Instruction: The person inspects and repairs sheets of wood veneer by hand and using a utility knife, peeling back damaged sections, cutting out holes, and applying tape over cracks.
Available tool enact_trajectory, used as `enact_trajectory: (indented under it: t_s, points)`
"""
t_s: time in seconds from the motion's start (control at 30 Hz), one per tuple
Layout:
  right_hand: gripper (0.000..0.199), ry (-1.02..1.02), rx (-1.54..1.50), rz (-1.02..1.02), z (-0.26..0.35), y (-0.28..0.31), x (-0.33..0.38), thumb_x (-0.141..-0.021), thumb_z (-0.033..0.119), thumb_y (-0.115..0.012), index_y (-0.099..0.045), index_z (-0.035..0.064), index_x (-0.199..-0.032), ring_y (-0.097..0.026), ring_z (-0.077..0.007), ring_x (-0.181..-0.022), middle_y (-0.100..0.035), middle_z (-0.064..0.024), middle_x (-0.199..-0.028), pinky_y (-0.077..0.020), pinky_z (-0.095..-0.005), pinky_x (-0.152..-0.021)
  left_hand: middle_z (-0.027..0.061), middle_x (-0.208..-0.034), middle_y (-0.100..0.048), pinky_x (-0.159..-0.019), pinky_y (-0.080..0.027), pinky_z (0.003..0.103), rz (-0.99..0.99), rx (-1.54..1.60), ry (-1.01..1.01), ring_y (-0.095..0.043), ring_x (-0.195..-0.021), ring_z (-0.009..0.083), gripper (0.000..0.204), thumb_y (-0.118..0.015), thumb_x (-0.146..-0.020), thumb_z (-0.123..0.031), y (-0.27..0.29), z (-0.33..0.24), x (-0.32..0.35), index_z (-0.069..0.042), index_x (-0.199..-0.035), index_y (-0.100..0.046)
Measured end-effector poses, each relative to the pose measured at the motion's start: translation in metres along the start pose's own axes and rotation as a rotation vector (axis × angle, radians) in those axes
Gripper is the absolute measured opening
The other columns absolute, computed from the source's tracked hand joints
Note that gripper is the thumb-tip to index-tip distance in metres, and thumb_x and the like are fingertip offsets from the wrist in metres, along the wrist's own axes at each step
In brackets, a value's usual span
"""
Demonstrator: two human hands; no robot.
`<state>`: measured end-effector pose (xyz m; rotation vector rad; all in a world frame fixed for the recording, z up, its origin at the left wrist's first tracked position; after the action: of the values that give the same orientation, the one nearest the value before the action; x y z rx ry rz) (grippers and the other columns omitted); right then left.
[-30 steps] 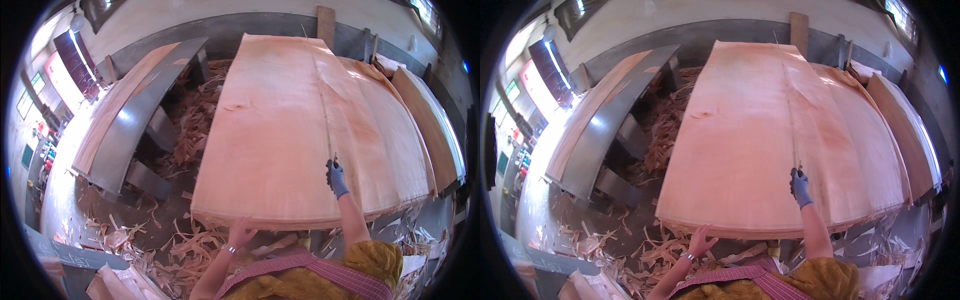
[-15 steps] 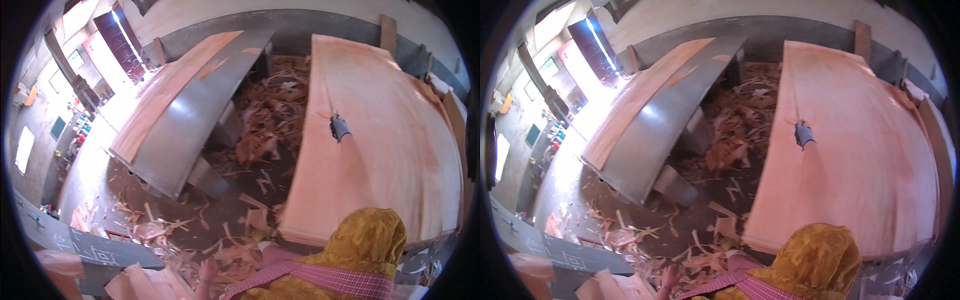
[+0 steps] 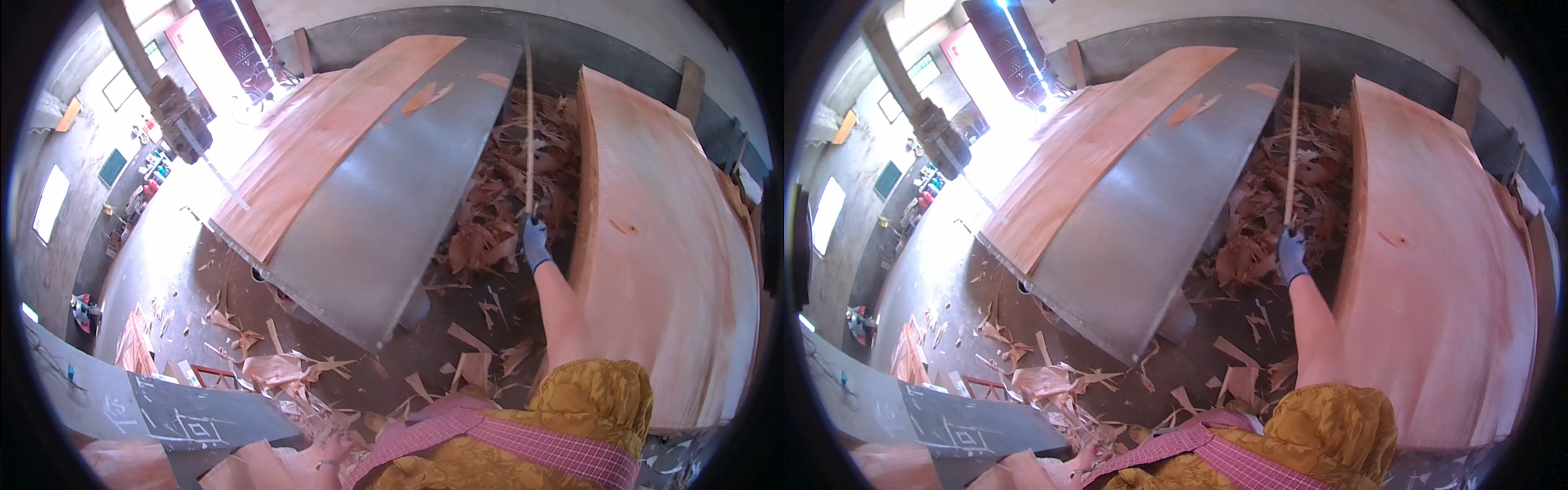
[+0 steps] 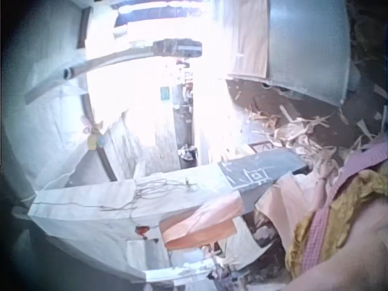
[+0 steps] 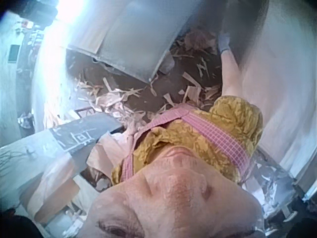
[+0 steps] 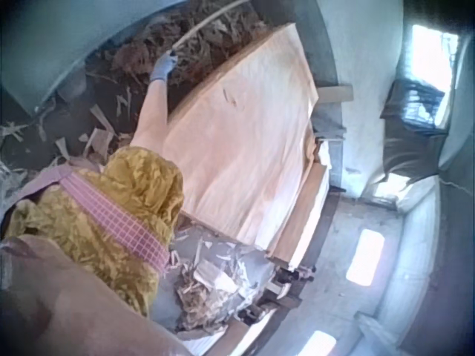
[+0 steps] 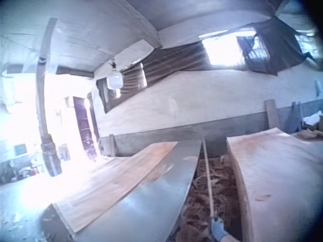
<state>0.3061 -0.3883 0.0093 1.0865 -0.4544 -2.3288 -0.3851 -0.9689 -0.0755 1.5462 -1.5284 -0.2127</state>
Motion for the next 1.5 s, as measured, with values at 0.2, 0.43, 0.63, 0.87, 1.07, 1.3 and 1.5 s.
enact_trajectory:
  t_s: [0.2, 0.43, 0.63, 0.87, 1.07, 1.3, 1.5]
  points:
    - [0.030, -0.916, -1.004, 0.763, 0.284, -0.058, 0.174, -0.091, 0.044, -0.068, -0.061, 0.0146, -0.088, -0.050, -0.0131, -0.042, -0.053, 0.0010, -0.058, -0.0390, -0.0296, -0.038, 0.0223, -0.122, -0.060, -0.093, -0.050, 0.043, 0.011, 0.052, 0.005, -0.060, -0.111, 0.0383, 0.063, -0.078, -0.078, -0.038, 0.134, 0.013, -0.101, -0.003, -0.127, -0.057]
    - [0.030, -0.872, -0.967, 0.929, 0.521, -0.097, 0.312, -0.094, 0.042, -0.063, -0.053, 0.0140, -0.094, -0.054, -0.0138, -0.044, -0.055, -0.0029, -0.062, -0.0440, -0.0331, -0.036, 0.0107, -0.105, -0.069, -0.085, -0.053, 0.031, 0.001, 0.229, -0.443, -0.067, -0.097, 0.0173, 0.038, -0.068, -0.091, -0.019, 0.317, -0.074, -0.245, -0.002, -0.124, -0.059]
    - [0.055, -0.394, -0.670, 1.117, 0.668, -0.161, 0.404, -0.095, 0.052, -0.056, -0.052, 0.0077, -0.128, -0.061, -0.0280, -0.089, -0.064, -0.0158, -0.100, -0.0492, -0.0416, -0.077, 0.0032, -0.094, -0.065, -0.067, -0.052, 0.025, 0.463, 1.092, -0.020, -0.064, -0.076, 0.0129, 0.051, -0.056, -0.099, -0.044, 0.441, -0.121, -0.361, -0.007, -0.132, -0.048]
    - [0.104, -0.102, 0.017, 0.848, 0.773, -0.316, 0.421, -0.085, 0.069, -0.058, -0.021, -0.0022, -0.151, -0.050, -0.0457, -0.123, -0.032, -0.0287, -0.150, -0.0449, -0.0508, -0.099, -0.0018, -0.060, -0.052, -0.047, -0.039, 0.030, 0.106, 0.402, -0.198, -0.046, -0.052, 0.0084, 0.042, -0.068, -0.091, -0.042, 0.552, -0.044, -0.475, -0.004, -0.075, -0.061]
    - [0.107, -0.264, 0.464, 0.730, 0.823, -0.434, 0.417, -0.083, 0.070, -0.058, -0.026, -0.0106, -0.146, -0.062, -0.0433, -0.107, -0.043, -0.0297, -0.140, -0.0553, -0.0492, -0.079, -0.0013, -0.059, -0.050, -0.052, -0.038, 0.030, 0.057, 0.223, -0.285, -0.042, -0.059, 0.0064, 0.041, -0.071, -0.089, -0.038, 0.646, 0.054, -0.578, -0.002, -0.074, -0.058]
    - [0.080, -0.346, 0.294, 0.609, 0.834, -0.493, 0.409, -0.090, 0.046, -0.062, -0.033, -0.0061, -0.142, -0.064, -0.0415, -0.101, -0.057, -0.0289, -0.121, -0.0539, -0.0477, -0.082, -0.0099, -0.065, -0.045, -0.052, -0.032, 0.022, 0.230, 0.445, -0.353, -0.039, -0.063, 0.0007, 0.030, -0.069, -0.093, -0.029, 0.729, 0.064, -0.694, -0.007, -0.075, -0.058]
    - [0.080, -0.483, 0.707, 0.338, 0.861, -0.515, 0.416, -0.087, 0.051, -0.065, -0.038, -0.0057, -0.137, -0.064, -0.0424, -0.097, -0.047, -0.0274, -0.129, -0.0527, -0.0473, -0.084, -0.0078, -0.055, -0.045, -0.036, -0.029, 0.021, 0.401, 0.517, -0.353, -0.039, -0.041, 0.0020, 0.030, -0.064, -0.096, -0.032, 0.769, 0.061, -0.819, -0.007, -0.080, -0.062]
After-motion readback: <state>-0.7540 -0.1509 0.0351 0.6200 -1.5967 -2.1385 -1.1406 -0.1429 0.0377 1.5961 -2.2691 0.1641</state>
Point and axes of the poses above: each hand's wrist, its own x-axis away from the middle knuckle, its own y-axis out of the back of the hand, z = x × y, the point moved 2 cm from there along -x, towards the middle knuckle
